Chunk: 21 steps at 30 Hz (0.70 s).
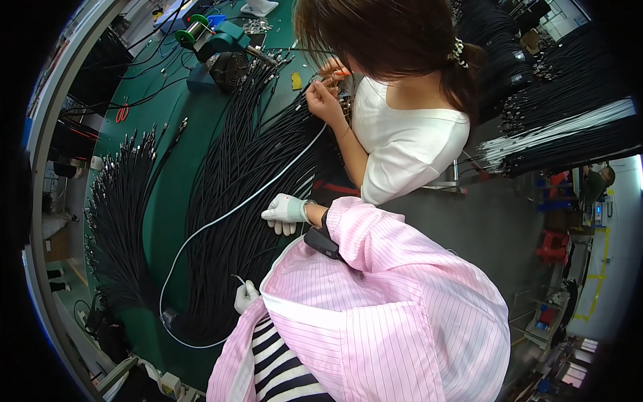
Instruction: The person burns the ends of a cable with a lighter, trims the wires with pliers, and carries it to a workstation to solder the wires to a connector. Then, the person walks back to the first station and plugs both ends of the cable into a testing machine.
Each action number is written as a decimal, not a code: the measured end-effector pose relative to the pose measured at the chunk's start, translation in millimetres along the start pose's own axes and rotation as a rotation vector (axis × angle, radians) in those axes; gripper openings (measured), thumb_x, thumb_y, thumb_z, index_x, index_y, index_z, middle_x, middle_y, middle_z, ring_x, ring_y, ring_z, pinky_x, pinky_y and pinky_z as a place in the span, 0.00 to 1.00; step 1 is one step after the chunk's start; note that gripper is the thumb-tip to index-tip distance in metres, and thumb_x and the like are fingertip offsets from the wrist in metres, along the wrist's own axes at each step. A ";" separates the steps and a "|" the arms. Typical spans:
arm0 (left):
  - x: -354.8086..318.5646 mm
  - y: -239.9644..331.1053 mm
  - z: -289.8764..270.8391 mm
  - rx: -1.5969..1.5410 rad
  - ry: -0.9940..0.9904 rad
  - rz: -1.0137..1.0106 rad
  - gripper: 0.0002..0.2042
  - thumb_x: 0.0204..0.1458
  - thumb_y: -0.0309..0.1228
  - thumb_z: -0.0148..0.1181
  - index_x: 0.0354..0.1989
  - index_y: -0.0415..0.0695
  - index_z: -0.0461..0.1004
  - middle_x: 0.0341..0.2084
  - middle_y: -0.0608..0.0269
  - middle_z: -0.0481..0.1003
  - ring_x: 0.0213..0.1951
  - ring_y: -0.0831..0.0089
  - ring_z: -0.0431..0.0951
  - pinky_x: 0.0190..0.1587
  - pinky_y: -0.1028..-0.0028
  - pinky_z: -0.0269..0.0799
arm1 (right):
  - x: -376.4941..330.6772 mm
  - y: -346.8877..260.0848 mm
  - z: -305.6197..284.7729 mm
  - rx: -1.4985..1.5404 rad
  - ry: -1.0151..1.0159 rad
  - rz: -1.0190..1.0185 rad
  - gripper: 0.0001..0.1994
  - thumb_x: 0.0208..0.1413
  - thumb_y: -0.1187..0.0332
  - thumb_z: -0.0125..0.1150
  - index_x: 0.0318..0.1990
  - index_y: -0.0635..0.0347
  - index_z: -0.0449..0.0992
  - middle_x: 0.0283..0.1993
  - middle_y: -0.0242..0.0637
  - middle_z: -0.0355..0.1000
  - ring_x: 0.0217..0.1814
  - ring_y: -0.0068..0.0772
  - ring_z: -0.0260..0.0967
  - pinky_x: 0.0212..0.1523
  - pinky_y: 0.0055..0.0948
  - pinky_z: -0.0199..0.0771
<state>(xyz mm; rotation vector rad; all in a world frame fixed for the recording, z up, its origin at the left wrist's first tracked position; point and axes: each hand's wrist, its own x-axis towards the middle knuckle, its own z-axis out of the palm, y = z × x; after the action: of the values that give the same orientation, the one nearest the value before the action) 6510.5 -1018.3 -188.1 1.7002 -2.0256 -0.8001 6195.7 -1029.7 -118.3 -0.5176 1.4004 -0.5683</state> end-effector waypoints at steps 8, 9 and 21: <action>-0.3 0.0 0.4 -0.014 0.008 0.004 0.12 0.48 0.34 0.59 0.17 0.40 0.72 0.11 0.58 0.68 0.14 0.64 0.68 0.19 0.68 0.61 | -3.1 -1.7 -1.4 -0.003 -0.008 -0.014 0.18 0.57 0.54 0.46 0.26 0.58 0.73 0.22 0.34 0.73 0.13 0.24 0.66 0.12 0.24 0.65; -0.2 -0.7 0.5 -0.012 0.009 0.000 0.12 0.48 0.34 0.59 0.17 0.40 0.72 0.11 0.58 0.68 0.14 0.64 0.68 0.19 0.68 0.61 | -3.5 -2.3 -1.2 -0.002 -0.008 -0.011 0.18 0.57 0.55 0.46 0.26 0.58 0.73 0.22 0.34 0.73 0.13 0.24 0.66 0.12 0.24 0.65; -0.9 -5.1 2.3 -0.033 -0.001 -0.028 0.12 0.48 0.35 0.59 0.18 0.40 0.72 0.11 0.58 0.68 0.14 0.64 0.67 0.19 0.68 0.61 | -3.7 -3.2 -1.7 0.037 -0.010 -0.037 0.18 0.57 0.58 0.49 0.26 0.65 0.73 0.21 0.42 0.73 0.15 0.33 0.70 0.13 0.26 0.71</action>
<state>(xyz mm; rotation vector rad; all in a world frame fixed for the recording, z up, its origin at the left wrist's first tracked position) 6513.1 -1017.6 -193.0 1.7137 -1.9826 -0.8382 6193.5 -1029.8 -113.6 -0.5169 1.3704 -0.6198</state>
